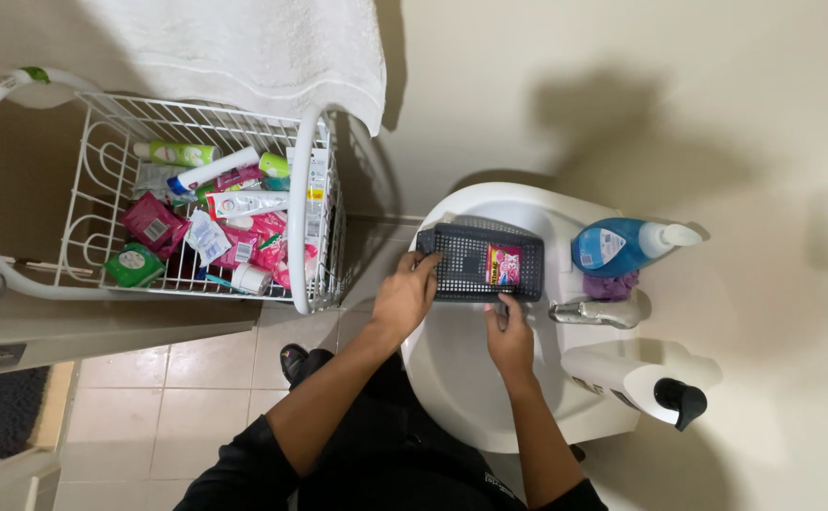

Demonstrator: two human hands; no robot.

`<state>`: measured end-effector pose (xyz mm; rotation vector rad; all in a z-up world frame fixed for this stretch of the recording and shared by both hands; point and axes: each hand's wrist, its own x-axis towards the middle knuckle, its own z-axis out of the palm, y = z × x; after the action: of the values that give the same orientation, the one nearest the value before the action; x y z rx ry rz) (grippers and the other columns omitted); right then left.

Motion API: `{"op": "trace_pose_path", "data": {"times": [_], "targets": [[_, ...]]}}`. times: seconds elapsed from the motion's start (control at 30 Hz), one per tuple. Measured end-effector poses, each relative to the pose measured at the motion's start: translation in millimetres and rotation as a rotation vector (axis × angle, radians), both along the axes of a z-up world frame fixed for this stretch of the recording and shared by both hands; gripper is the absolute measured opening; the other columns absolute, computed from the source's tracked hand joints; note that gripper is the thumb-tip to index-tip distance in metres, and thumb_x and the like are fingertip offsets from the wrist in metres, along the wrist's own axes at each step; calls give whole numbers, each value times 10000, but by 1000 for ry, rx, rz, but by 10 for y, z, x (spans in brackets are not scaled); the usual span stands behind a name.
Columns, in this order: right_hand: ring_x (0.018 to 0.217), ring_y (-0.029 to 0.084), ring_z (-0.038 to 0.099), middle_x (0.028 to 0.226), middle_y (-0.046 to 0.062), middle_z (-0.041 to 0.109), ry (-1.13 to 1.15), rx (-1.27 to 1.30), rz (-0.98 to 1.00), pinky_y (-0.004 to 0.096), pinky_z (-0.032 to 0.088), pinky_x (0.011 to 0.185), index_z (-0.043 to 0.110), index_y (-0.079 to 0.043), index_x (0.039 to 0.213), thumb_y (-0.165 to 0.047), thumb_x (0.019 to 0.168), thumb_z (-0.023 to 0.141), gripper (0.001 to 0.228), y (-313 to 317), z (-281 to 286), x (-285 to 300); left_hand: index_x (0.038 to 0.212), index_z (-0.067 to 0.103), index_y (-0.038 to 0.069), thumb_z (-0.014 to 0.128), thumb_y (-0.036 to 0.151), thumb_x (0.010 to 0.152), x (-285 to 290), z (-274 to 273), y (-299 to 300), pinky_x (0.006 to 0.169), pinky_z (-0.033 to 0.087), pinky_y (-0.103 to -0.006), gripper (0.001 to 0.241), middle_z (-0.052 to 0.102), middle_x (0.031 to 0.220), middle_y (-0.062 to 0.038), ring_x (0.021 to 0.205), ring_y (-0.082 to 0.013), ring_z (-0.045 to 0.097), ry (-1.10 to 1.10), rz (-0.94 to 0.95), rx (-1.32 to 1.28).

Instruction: The person organizes bathroom supplies by transferring items from a white wire cart into a black plastic basket. They place various toiletries, including soap bars, tubes, and bottles, into the basket, which is positioned on a white sink. The person then places the filled basket back into the wire cart.

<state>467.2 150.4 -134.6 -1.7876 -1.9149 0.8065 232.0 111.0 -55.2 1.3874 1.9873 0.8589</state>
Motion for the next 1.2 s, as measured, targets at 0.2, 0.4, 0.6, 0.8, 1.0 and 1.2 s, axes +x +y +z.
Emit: {"op": "trace_pose_path", "data": {"times": [0.2, 0.4, 0.6, 0.8, 1.0, 1.2], "targets": [[929, 314, 725, 1117, 170, 737, -29, 258, -28, 405, 572, 753, 692, -73, 1222, -362, 935, 724, 409, -190, 740, -293, 1341, 599, 70, 649, 145, 894, -158, -217, -63, 911, 561, -479, 456, 609, 1325, -236, 1031, -428, 684, 24, 25, 61], [968, 321, 715, 1189, 148, 727, -138, 135, -134, 421, 561, 800, 707, -95, 1213, -399, 947, 702, 404, -350, 773, -59, 1287, 650, 62, 686, 141, 854, -1, -213, -242, 918, 553, -478, 441, 621, 1241, -251, 1003, -428, 680, -24, -61, 54], [1020, 335, 707, 1248, 149, 718, -160, 152, -165, 445, 558, 830, 709, -107, 1236, -429, 953, 665, 431, -565, 735, -5, 1286, 654, 122, 618, 188, 903, 29, -132, -322, 908, 573, -463, 389, 643, 1251, -185, 978, -367, 721, -59, -63, -53], [947, 302, 742, 1155, 183, 735, -102, 2, -215, 434, 562, 808, 607, -136, 1410, -422, 966, 626, 528, -548, 696, -12, 1363, 596, 242, 572, 273, 949, 7, 95, -345, 883, 557, -501, 416, 616, 1300, -166, 1008, -396, 692, -7, -84, -161], [801, 284, 755, 965, 160, 765, -72, 5, -232, 427, 567, 742, 588, -150, 1437, -421, 972, 601, 538, -570, 773, -59, 1414, 568, 302, 551, 368, 991, -6, 225, -347, 883, 568, -495, 428, 582, 1332, -163, 1013, -390, 702, 22, -97, -173], [591, 260, 661, 632, 118, 668, -43, -19, -201, 395, 506, 631, 664, -134, 1336, -349, 991, 626, 408, -636, 1031, -215, 1485, 466, 171, 560, 370, 971, -123, 415, -499, 837, 550, -525, 559, 478, 1423, -173, 997, -427, 679, -13, -46, -70]]}}
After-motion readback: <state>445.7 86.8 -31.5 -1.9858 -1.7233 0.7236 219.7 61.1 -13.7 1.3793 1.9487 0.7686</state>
